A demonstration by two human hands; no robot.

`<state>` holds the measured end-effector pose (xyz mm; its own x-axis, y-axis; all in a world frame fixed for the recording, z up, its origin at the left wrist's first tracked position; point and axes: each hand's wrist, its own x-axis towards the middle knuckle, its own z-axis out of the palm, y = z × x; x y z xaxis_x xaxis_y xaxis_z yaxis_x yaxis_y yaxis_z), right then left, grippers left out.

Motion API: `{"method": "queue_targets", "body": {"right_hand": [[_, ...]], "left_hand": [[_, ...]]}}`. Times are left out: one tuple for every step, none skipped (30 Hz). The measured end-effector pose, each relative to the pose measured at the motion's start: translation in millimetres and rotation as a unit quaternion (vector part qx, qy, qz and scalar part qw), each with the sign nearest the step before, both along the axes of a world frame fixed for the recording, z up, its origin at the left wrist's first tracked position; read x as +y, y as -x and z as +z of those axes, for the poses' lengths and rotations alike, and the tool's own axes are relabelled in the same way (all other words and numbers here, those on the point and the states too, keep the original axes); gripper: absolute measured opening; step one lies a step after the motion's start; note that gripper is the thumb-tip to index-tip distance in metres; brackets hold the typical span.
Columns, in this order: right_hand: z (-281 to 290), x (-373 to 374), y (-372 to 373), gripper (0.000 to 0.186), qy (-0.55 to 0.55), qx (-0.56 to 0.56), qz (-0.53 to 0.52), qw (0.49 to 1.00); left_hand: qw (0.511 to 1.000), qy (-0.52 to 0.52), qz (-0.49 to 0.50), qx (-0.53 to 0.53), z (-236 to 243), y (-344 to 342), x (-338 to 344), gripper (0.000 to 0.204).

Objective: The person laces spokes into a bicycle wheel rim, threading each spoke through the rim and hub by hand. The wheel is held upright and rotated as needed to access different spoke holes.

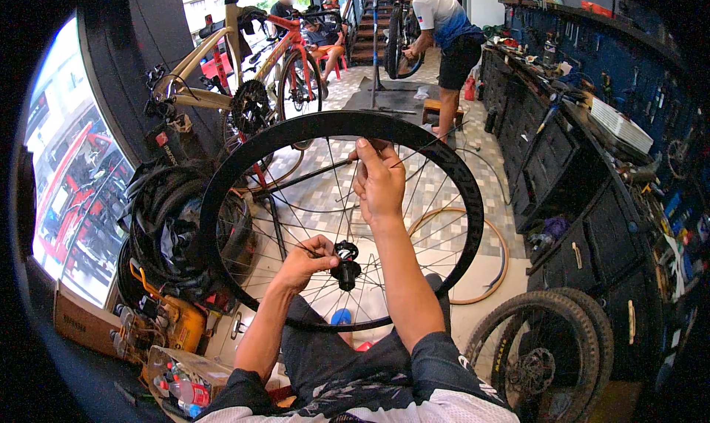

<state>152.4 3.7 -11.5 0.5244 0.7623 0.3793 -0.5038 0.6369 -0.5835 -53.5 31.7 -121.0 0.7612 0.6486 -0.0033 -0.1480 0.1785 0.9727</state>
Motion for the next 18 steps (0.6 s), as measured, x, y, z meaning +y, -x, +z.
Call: {"method": "queue_targets", "body": {"right_hand": [[0.2, 0.0, 0.2, 0.011, 0.001, -0.002, -0.002, 1.000], [0.8, -0.2, 0.5, 0.011, 0.002, -0.005, -0.003, 1.000], [1.0, -0.6, 0.3, 0.011, 0.003, -0.006, -0.006, 1.000], [1.7, -1.0, 0.4, 0.012, 0.005, -0.006, -0.007, 1.000], [2.8, -1.4, 0.5, 0.012, 0.007, -0.007, -0.007, 1.000], [3.0, -1.9, 0.6, 0.012, 0.009, -0.006, -0.008, 1.000], [2.5, -1.8, -0.2, 0.012, 0.011, -0.008, -0.008, 1.000], [2.1, -1.4, -1.4, 0.012, 0.012, -0.011, -0.007, 1.000], [1.3, -1.4, -1.6, 0.011, 0.014, -0.012, -0.005, 1.000], [1.4, -1.8, -1.4, 0.011, 0.016, -0.011, -0.008, 1.000], [2.6, -2.9, -1.0, 0.011, 0.018, -0.011, -0.010, 1.000], [3.8, -3.1, -0.4, 0.011, 0.019, -0.011, -0.012, 1.000], [3.2, -2.5, 0.0, 0.010, 0.022, -0.013, -0.014, 1.000], [2.7, -2.0, 0.7, 0.010, 0.022, -0.014, -0.012, 1.000], [2.5, -1.6, 0.0, 0.010, 0.021, -0.016, -0.013, 1.000], [2.0, -1.7, -0.4, 0.009, 0.021, -0.018, -0.013, 1.000], [1.4, -2.3, -0.3, 0.009, 0.022, -0.021, -0.015, 0.999], [2.2, -3.0, -0.2, 0.009, 0.021, -0.024, -0.018, 0.999]], "left_hand": [[1.000, -0.012, -0.002, 0.010, -1.1, 0.7, 2.0, 0.024], [1.000, -0.024, -0.004, 0.020, -1.8, 1.2, 3.5, 0.023], [0.999, -0.031, -0.007, 0.027, -0.9, 1.0, 3.7, 0.023], [0.999, -0.026, -0.006, 0.030, 0.3, 0.6, 3.3, 0.023], [0.999, -0.020, -0.003, 0.032, 2.1, -0.2, 2.4, 0.023], [0.999, -0.014, -0.002, 0.035, 4.6, -0.2, 0.9, 0.023], [0.999, -0.011, -0.005, 0.031, 5.4, 0.3, 0.6, 0.024], [1.000, -0.008, -0.005, 0.023, 5.5, 0.1, 0.4, 0.023], [1.000, -0.005, -0.003, 0.016, 4.7, 0.0, -0.7, 0.023], [1.000, -0.001, -0.002, 0.009, 4.2, 0.0, -1.5, 0.023], [1.000, -0.002, -0.006, 0.008, 4.7, 0.2, -1.9, 0.023], [1.000, -0.012, -0.009, 0.017, 3.3, 1.1, 0.0, 0.022], [0.999, -0.021, -0.013, 0.027, 0.0, 2.2, 3.1, 0.022], [0.999, -0.031, -0.017, 0.036, -1.6, 3.5, 4.8, 0.021], [0.998, -0.029, -0.023, 0.041, 0.4, 3.7, 4.7, 0.021], [0.998, -0.034, -0.028, 0.040, 0.5, 4.0, 4.8, 0.021], [0.998, -0.038, -0.034, 0.039, 0.2, 4.3, 4.9, 0.021], [0.998, -0.044, -0.039, 0.038, 0.6, 4.5, 5.3, 0.022]]}}
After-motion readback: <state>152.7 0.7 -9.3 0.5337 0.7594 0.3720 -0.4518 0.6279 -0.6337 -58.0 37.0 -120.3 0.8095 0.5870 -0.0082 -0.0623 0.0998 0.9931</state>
